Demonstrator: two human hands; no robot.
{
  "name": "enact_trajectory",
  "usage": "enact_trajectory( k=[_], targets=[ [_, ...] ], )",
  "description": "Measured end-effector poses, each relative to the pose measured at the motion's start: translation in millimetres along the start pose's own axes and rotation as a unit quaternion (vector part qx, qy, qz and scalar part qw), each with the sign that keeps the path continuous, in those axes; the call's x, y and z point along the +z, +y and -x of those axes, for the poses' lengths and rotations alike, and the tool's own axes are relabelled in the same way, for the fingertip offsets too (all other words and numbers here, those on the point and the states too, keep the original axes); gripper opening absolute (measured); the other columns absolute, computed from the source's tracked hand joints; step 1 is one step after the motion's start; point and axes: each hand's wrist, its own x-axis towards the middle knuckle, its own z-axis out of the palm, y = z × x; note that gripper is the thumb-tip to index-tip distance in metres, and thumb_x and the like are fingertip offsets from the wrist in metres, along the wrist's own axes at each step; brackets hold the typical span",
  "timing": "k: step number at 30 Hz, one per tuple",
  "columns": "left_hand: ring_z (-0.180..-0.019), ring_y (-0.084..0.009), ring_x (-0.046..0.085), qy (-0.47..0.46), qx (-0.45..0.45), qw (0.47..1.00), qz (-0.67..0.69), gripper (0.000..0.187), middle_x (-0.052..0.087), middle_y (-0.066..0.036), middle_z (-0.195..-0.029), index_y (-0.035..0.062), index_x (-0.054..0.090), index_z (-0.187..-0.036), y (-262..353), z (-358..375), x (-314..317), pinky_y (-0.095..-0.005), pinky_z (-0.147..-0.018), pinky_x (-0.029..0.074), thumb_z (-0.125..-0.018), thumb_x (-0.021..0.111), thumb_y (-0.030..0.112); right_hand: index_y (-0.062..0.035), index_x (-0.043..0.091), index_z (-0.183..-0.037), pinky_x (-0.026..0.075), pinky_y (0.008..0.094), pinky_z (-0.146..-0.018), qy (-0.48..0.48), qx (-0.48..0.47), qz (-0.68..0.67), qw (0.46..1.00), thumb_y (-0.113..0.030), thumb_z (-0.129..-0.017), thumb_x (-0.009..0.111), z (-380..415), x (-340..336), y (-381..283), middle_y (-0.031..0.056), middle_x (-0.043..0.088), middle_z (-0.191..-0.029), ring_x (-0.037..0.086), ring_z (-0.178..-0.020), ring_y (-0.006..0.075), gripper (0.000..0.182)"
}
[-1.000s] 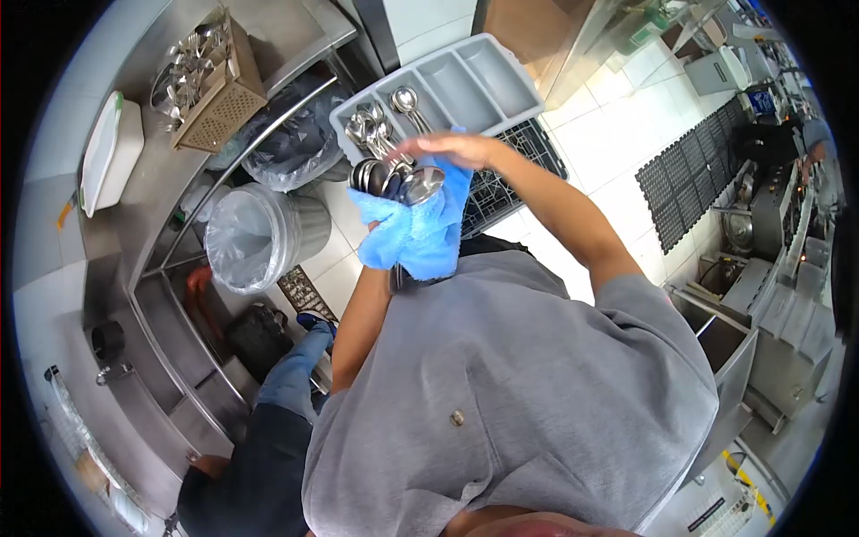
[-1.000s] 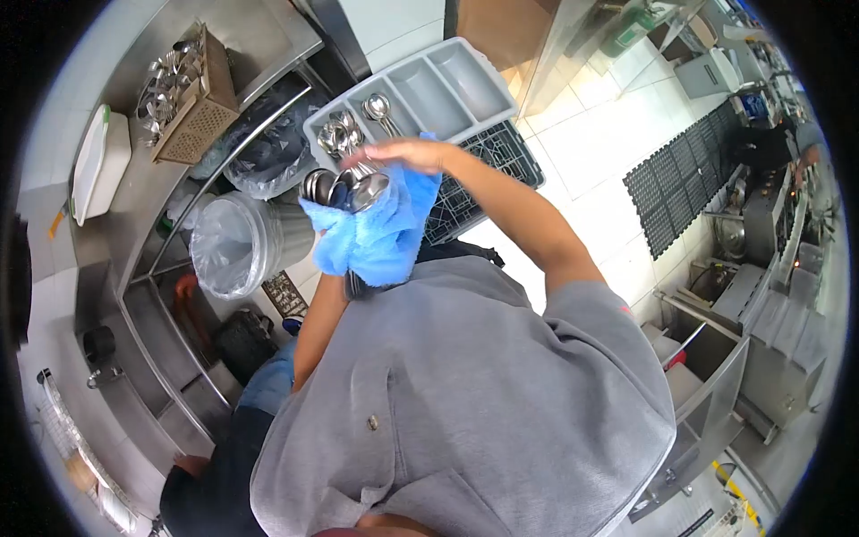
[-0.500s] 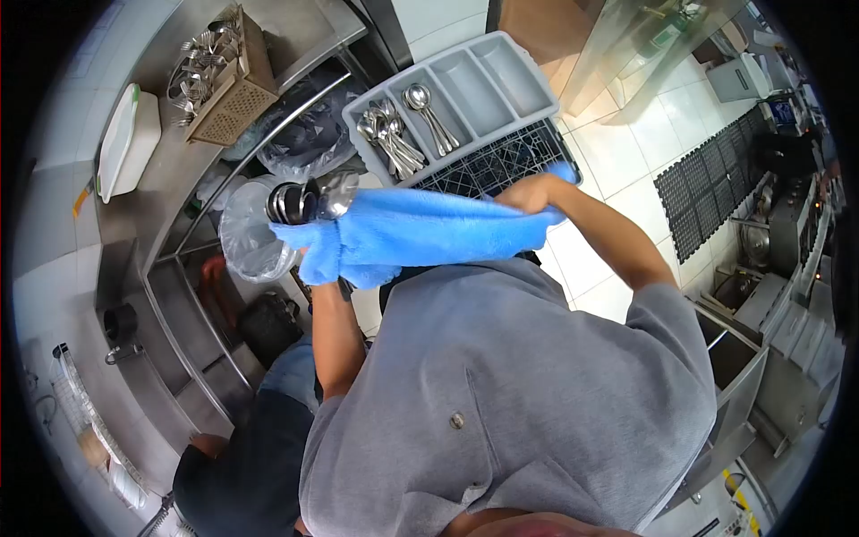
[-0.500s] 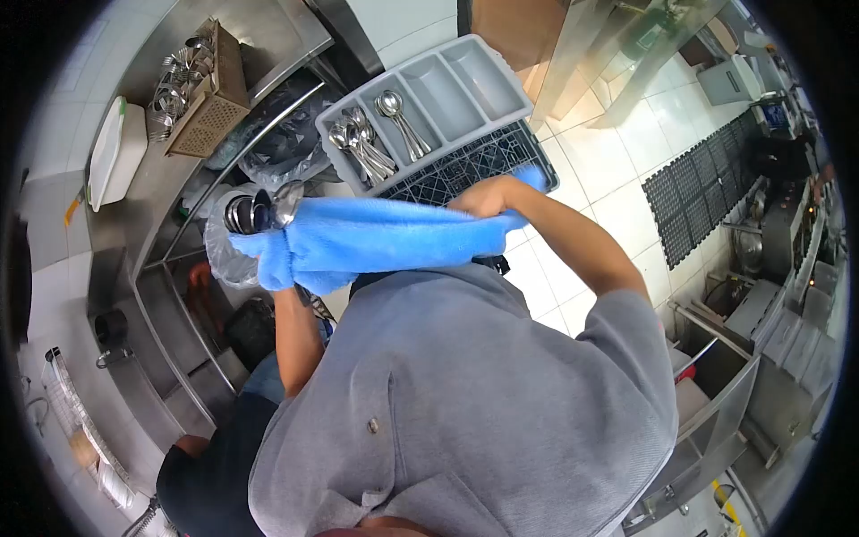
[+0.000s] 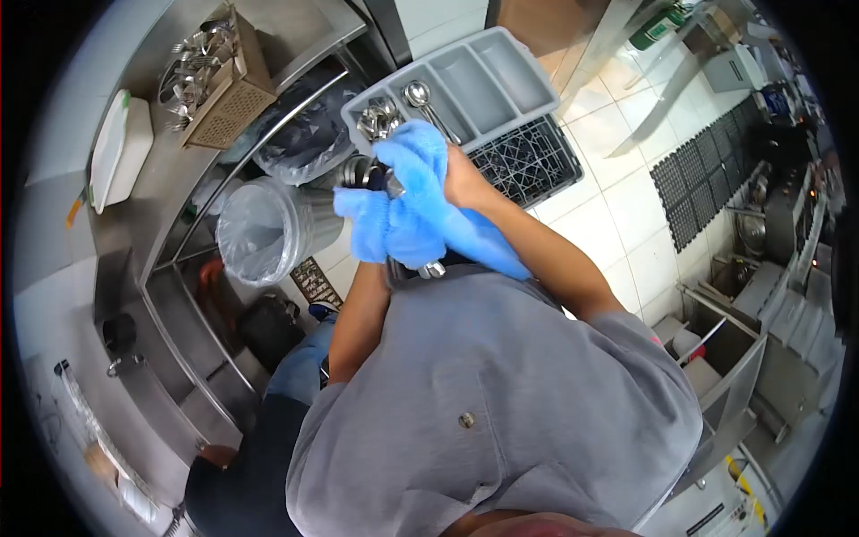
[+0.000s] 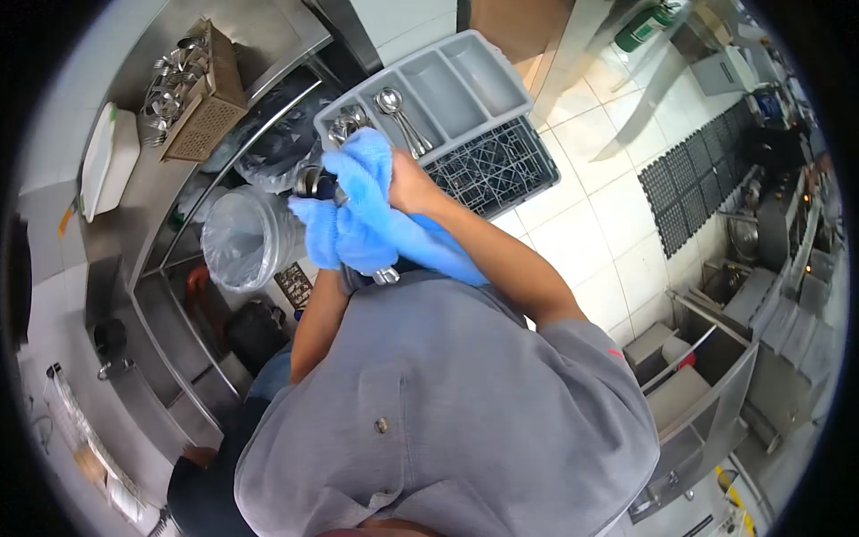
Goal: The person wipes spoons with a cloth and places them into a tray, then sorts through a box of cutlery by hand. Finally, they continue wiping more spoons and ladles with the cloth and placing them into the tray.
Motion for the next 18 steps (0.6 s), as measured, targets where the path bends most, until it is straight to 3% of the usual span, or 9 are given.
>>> enact_trajectory(
  k=[2,4,6,8,12,15,16,18],
  targets=[
    [-0.082,-0.0169,0.059,-0.013,-0.023,1.000,-0.002,0.032,0.058,-0.009,-0.096,0.0023,0.050,-0.114,-10,-6,-4,-0.0299,-0.069,0.053,-0.085,0.059,0.010,-0.0004,0.063,-0.092,0.047,0.0350,-0.079,0.034,0.036,0.042,0.998,-0.013,-0.073,0.062,-3,-6,4,0.0171,0.064,-0.091,0.062,-0.086,0.0301,0.023],
    [-0.081,-0.0168,0.060,-0.025,-0.037,0.999,-0.002,0.031,0.058,-0.009,-0.095,0.0024,0.050,-0.114,-15,-9,-10,-0.0299,-0.069,0.053,-0.085,0.059,0.010,-0.0008,0.064,-0.086,0.048,0.0378,-0.076,0.050,-0.098,0.194,0.975,-0.010,-0.068,0.062,-9,-21,6,0.0181,0.064,-0.085,0.062,-0.082,0.0340,0.020],
    [-0.081,-0.0167,0.060,-0.027,-0.053,0.998,-0.002,0.031,0.058,-0.009,-0.095,0.0024,0.050,-0.114,-21,-9,-18,-0.0298,-0.068,0.053,-0.085,0.059,0.010,-0.0016,0.065,-0.086,0.049,0.0365,-0.071,0.046,-0.130,0.281,0.950,-0.009,-0.069,0.063,-10,-33,11,0.0159,0.064,-0.089,0.063,-0.080,0.0317,0.019],
    [-0.081,-0.0165,0.060,-0.034,-0.065,0.997,-0.003,0.031,0.058,-0.009,-0.095,0.0025,0.050,-0.114,-24,-14,-25,-0.0298,-0.068,0.053,-0.085,0.059,0.010,-0.0022,0.064,-0.087,0.049,0.0366,-0.072,0.070,-0.088,0.284,0.952,-0.009,-0.069,0.063,-9,-27,8,0.0160,0.064,-0.091,0.063,-0.080,0.0323,0.019],
    [-0.080,-0.0163,0.060,-0.043,-0.091,0.995,0.001,0.030,0.059,-0.009,-0.094,0.0025,0.051,-0.113,-34,-20,-30,-0.0297,-0.067,0.054,-0.085,0.059,0.009,-0.0034,0.064,-0.085,0.050,0.0372,-0.071,0.065,-0.091,0.342,0.933,-0.008,-0.067,0.064,1,-18,23,0.0155,0.063,-0.091,0.062,-0.081,0.0324,0.019],
    [-0.085,-0.0158,0.060,-0.002,-0.160,0.987,-0.016,0.027,0.059,-0.008,-0.096,0.0034,0.054,-0.109,-68,-30,-57,-0.0292,-0.071,0.053,-0.083,0.059,0.004,-0.0038,0.064,-0.086,0.049,0.0381,-0.071,0.189,-0.014,0.317,0.929,-0.015,-0.067,0.067,10,-21,27,0.0158,0.062,-0.092,0.061,-0.082,0.0330,0.022],
    [-0.085,-0.0158,0.060,-0.003,-0.162,0.987,-0.018,0.027,0.059,-0.008,-0.096,0.0034,0.054,-0.109,-75,-28,-61,-0.0292,-0.071,0.053,-0.083,0.059,0.004,-0.0038,0.064,-0.086,0.049,0.0381,-0.071,0.192,-0.013,0.316,0.929,-0.015,-0.067,0.067,13,-24,30,0.0158,0.062,-0.092,0.061,-0.082,0.0330,0.022],
    [-0.087,-0.0162,0.060,0.019,-0.207,0.971,-0.121,0.022,0.060,-0.008,-0.096,0.0032,0.057,-0.104,-85,-30,-61,-0.0302,-0.073,0.053,-0.083,0.059,0.004,-0.0034,0.064,-0.088,0.048,0.0378,-0.070,0.228,-0.011,0.302,0.926,-0.017,-0.068,0.068,13,-35,36,0.0158,0.062,-0.093,0.061,-0.082,0.0336,0.024]
  ],
)
